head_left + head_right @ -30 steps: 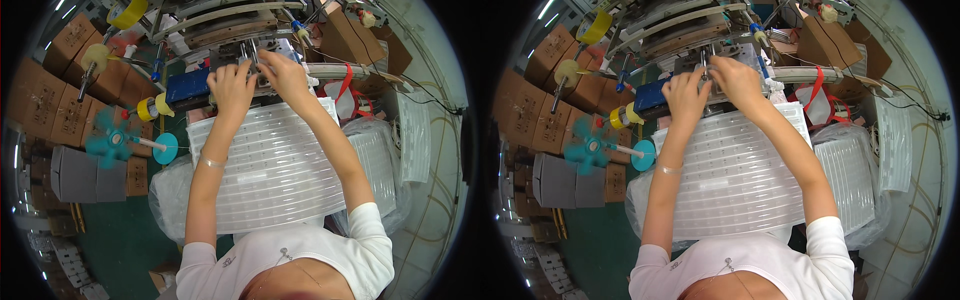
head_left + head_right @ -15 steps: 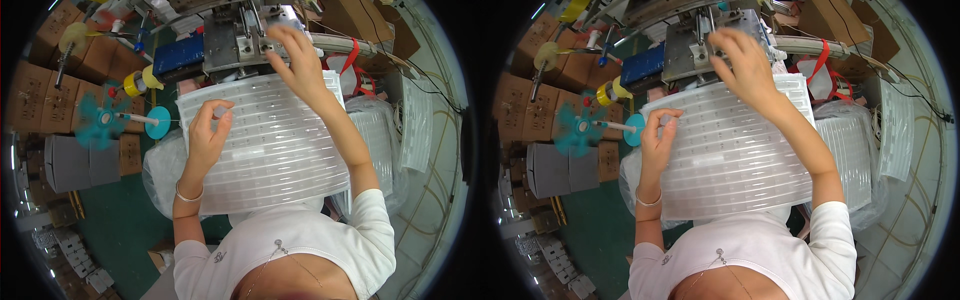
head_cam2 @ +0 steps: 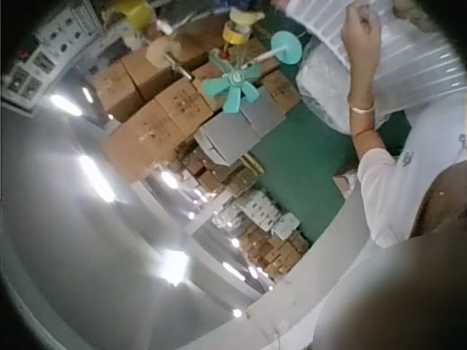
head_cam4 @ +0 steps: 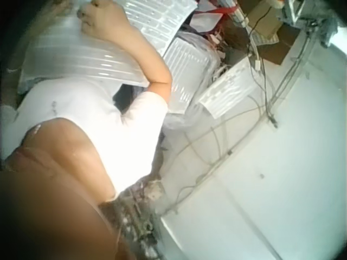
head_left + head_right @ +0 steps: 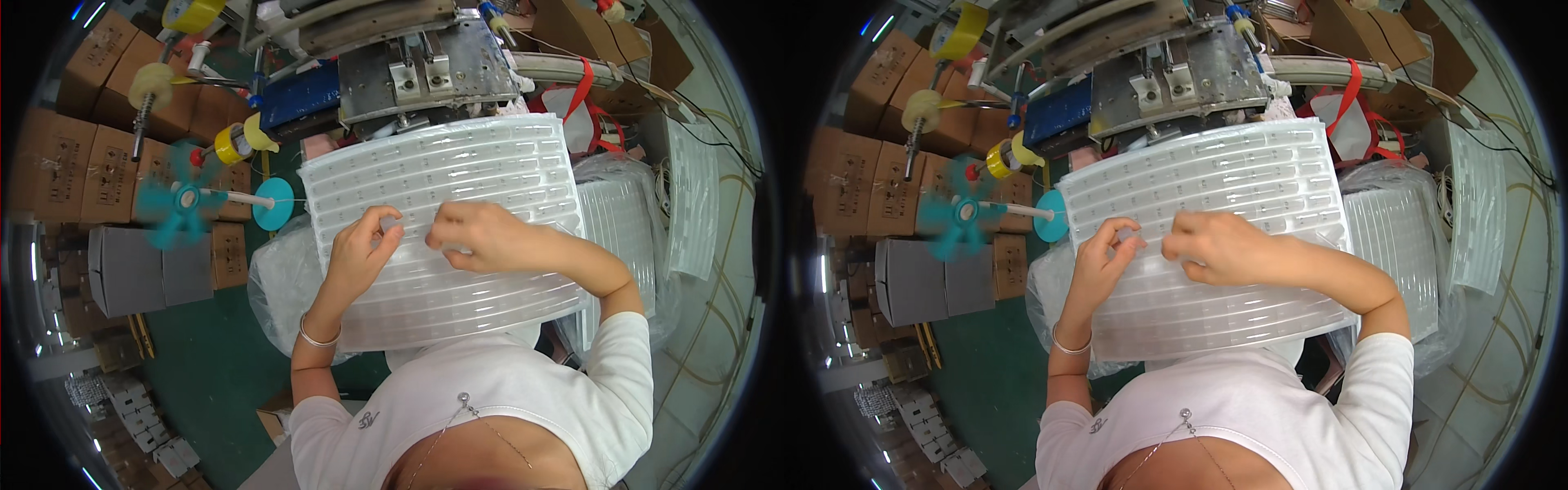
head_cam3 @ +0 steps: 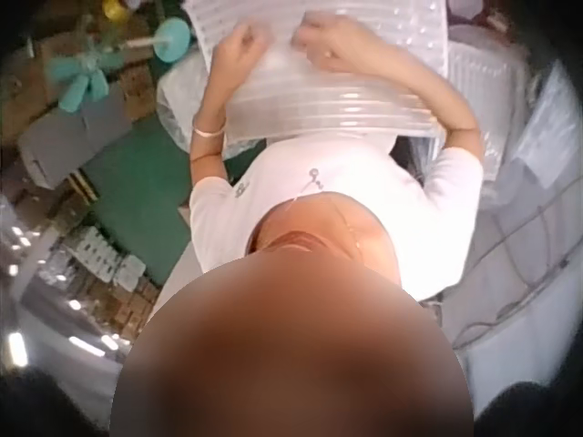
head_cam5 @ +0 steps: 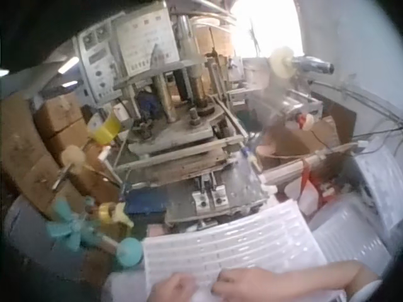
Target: Assembling or inspecting white plastic grid components using a production machine.
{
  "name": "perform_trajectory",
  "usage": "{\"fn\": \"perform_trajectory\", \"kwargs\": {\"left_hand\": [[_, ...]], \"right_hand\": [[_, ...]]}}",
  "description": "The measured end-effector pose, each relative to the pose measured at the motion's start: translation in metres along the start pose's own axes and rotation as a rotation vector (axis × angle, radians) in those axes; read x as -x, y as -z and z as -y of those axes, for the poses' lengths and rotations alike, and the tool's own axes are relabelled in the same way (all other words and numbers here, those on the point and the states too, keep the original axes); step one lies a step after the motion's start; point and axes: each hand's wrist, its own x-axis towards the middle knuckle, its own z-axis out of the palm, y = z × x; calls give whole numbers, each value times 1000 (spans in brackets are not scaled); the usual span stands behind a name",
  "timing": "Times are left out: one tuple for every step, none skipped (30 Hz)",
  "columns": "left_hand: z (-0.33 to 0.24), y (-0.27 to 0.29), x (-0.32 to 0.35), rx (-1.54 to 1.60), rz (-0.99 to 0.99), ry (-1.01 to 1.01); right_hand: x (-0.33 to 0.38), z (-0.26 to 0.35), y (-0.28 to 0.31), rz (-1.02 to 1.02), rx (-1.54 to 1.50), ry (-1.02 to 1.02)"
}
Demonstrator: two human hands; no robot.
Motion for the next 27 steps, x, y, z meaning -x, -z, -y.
{"fn": "perform_trajectory", "kwargs": {"left_hand": [[-1, 3, -1, 167, -9, 76], [1, 4, -4, 161, -14, 68], [2, 4, -5, 278, -64, 40], [7, 5, -14, 396, -111, -1], [11, 6, -21, 391, -109, -23], [13, 6, -18, 437, -150, -74], [13, 6, -16, 482, -188, -126], [11, 5, -16, 479, -185, -132], [10, 7, -19, 464, -186, -113], [8, 9, -23, 449, -187, -94], [10, 10, -24, 442, -175, -106], [15, 9, -22, 373, -204, -129], [20, 7, -22, 304, -232, -152], [24, 5, -25, 298, -226, -155], [30, 5, -28, 282, -249, -134], [35, 5, -31, 265, -275, -112], [41, 4, -32, 256, -276, -115], [45, 4, -32, 250, -322, -99], [47, 4, -32, 245, -369, -83], [47, 4, -36, 239, -376, -84], [42, 5, -41, 160, -429, -130], [34, 5, -49, 85, -480, -182], [25, 6, -57, 83, -491, -188], [17, 5, -68, -58, -494, -198], [10, 8, -79, -200, -499, -203], [6, 13, -92, -328, -539, -230], [2, 17, -109, -451, -570, -256]], "right_hand": [[-6, 1, 9, -50, -159, -40], [-12, -9, 8, -56, -152, -33], [-15, -21, 1, -76, -135, -133], [-21, -34, -2, -103, -108, -233], [-21, -34, -6, -165, -264, -130], [-22, -33, -4, -171, -260, -127], [-26, -33, 0, -221, -359, -199], [-28, -35, 3, -272, -459, -270], [-31, -45, 4, -327, -417, -343], [-30, -49, 4, -344, -414, -343], [-29, -51, 6, -339, -434, -336], [-28, -50, 7, -325, -457, -327], [-29, -46, 14, -318, -412, -343], [-28, -46, 16, -327, -415, -343], [-30, -47, 18, -405, -407, -335], [-32, -47, 20, -481, -399, -325], [-31, -41, 24, -487, -403, -318], [-29, -31, 30, -522, -428, -261], [-28, -27, 33, -555, -453, -203], [-29, -29, 34, -554, -455, -193], [-31, -32, 35, -552, -467, -222], [-32, -34, 37, -552, -472, -252], [-31, -34, 38, -550, -466, -241], [-31, -38, 37, -553, -464, -309], [-31, -40, 37, -554, -464, -375], [-33, -44, 39, -551, -454, -367], [-35, -49, 41, -640, -393, -323]]}}
